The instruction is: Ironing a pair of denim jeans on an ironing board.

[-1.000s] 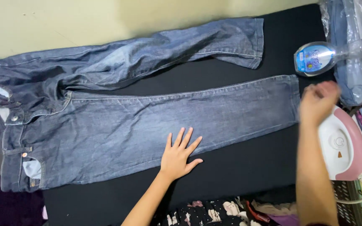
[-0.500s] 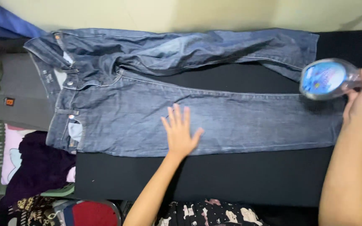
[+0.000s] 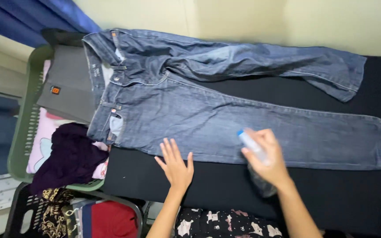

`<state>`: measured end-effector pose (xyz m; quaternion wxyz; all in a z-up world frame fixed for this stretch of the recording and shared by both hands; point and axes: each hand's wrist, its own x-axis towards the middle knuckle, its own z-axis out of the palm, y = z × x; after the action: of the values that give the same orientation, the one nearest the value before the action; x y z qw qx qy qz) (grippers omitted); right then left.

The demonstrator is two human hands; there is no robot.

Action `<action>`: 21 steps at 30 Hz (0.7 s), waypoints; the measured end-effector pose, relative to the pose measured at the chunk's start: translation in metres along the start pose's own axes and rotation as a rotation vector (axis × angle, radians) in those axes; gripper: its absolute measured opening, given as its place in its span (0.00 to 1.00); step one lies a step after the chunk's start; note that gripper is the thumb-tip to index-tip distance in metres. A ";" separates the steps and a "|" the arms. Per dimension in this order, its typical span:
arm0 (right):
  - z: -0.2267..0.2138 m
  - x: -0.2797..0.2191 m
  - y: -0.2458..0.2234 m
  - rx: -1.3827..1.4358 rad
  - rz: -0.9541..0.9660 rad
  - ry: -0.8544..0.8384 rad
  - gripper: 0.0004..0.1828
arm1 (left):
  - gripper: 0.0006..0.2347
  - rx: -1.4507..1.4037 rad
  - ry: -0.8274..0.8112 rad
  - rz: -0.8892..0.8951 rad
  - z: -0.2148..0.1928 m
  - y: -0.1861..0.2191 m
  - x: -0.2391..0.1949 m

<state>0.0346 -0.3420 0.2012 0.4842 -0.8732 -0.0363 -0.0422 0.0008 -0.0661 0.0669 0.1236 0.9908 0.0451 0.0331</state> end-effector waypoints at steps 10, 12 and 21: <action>0.067 -0.016 -0.061 0.347 0.318 -0.318 0.11 | 0.33 -0.180 0.201 -0.120 -0.002 -0.010 -0.005; 0.070 -0.017 -0.066 0.366 0.270 -0.288 0.11 | 0.32 -0.200 0.211 -0.113 -0.002 -0.010 -0.006; 0.025 -0.053 -0.034 0.118 0.132 -0.174 0.06 | 0.25 -0.376 0.413 -0.211 0.007 -0.013 -0.011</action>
<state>-0.0206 -0.3035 0.2110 0.5316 -0.8440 -0.0230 0.0678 -0.0106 -0.0559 0.0564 0.2958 0.9127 0.1652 0.2285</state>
